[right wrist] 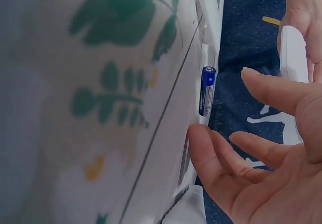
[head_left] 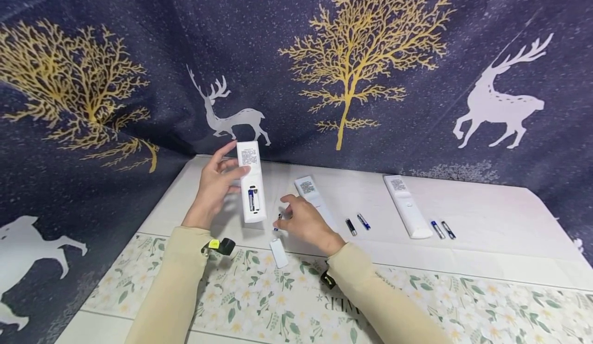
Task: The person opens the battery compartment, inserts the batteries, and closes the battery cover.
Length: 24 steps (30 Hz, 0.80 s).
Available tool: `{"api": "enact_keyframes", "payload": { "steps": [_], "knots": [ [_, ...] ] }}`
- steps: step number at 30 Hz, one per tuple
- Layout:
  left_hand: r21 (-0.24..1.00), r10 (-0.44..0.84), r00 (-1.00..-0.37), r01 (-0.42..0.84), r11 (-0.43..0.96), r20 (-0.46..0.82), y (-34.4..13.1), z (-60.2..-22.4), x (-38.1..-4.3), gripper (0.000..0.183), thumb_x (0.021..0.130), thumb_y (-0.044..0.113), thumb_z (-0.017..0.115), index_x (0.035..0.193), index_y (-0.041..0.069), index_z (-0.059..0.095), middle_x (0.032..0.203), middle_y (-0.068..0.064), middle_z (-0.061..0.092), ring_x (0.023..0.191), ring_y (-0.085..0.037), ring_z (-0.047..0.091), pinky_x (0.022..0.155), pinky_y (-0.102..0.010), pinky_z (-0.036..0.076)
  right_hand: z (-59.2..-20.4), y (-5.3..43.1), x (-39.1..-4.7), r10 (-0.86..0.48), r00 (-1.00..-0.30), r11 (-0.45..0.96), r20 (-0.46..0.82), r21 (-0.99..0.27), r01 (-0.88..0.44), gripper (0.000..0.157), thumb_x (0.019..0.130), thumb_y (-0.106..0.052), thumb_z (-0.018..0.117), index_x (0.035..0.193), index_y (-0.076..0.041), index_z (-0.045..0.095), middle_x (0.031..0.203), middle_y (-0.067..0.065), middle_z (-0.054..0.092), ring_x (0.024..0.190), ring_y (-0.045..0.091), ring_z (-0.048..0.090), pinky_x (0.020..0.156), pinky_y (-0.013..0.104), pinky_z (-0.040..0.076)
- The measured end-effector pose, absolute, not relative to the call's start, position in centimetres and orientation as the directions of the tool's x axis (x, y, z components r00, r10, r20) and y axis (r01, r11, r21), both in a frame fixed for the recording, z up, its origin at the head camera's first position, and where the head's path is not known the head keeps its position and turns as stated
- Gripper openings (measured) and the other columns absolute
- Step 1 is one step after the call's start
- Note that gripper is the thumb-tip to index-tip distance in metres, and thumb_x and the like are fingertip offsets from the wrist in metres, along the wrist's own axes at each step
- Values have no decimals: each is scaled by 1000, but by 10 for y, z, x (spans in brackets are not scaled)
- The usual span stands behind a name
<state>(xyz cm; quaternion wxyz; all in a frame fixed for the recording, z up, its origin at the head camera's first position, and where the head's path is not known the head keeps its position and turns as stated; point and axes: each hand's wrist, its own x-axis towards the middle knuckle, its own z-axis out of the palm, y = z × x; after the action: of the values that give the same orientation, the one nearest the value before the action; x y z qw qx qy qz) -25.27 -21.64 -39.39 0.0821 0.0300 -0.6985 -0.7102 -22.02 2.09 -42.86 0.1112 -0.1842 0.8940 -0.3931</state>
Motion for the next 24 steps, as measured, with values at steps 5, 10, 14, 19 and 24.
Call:
{"api": "enact_keyframes", "payload": {
  "steps": [5,10,14,19,24],
  "knots": [
    [997,-160,-985,72,-15,69,-216,-393,-252,76,94,0,77,159,29,52,119,-7,61,81,-13,70,57,-28,62,-430,20,-219,-425,-902,656,-74,-712,-250,67,91,-24,86,148,-4,57,119,12,69,106,28,66,95,45,57],
    [998,-160,-985,67,-2,66,-216,-393,-252,76,94,1,78,159,29,51,120,-7,61,82,-13,70,58,-28,62,-431,20,-219,-445,-889,682,-105,-683,-261,66,90,-28,88,145,-5,60,115,10,65,99,22,63,90,40,57],
    [998,-164,-984,68,8,68,-217,-394,-253,77,94,1,77,160,28,50,120,-7,60,81,-13,70,57,-29,62,-434,21,-223,-455,-882,674,-119,-693,-255,59,90,-28,87,140,-6,65,112,8,64,99,21,61,88,38,57],
    [997,-160,-985,72,1,71,-216,-394,-253,77,94,-1,77,160,27,50,122,-8,60,84,-14,70,58,-31,63,-438,22,-227,-472,-873,666,-123,-699,-261,49,91,-27,86,133,-7,69,109,8,68,99,21,63,88,38,57],
    [998,-170,-983,64,8,65,-216,-393,-253,77,94,0,77,159,30,51,123,-8,60,87,-14,71,59,-31,64,-439,21,-229,-487,-867,672,-105,-680,-294,40,91,-24,85,123,-7,71,103,5,68,93,18,62,81,34,57]
  ]
}}
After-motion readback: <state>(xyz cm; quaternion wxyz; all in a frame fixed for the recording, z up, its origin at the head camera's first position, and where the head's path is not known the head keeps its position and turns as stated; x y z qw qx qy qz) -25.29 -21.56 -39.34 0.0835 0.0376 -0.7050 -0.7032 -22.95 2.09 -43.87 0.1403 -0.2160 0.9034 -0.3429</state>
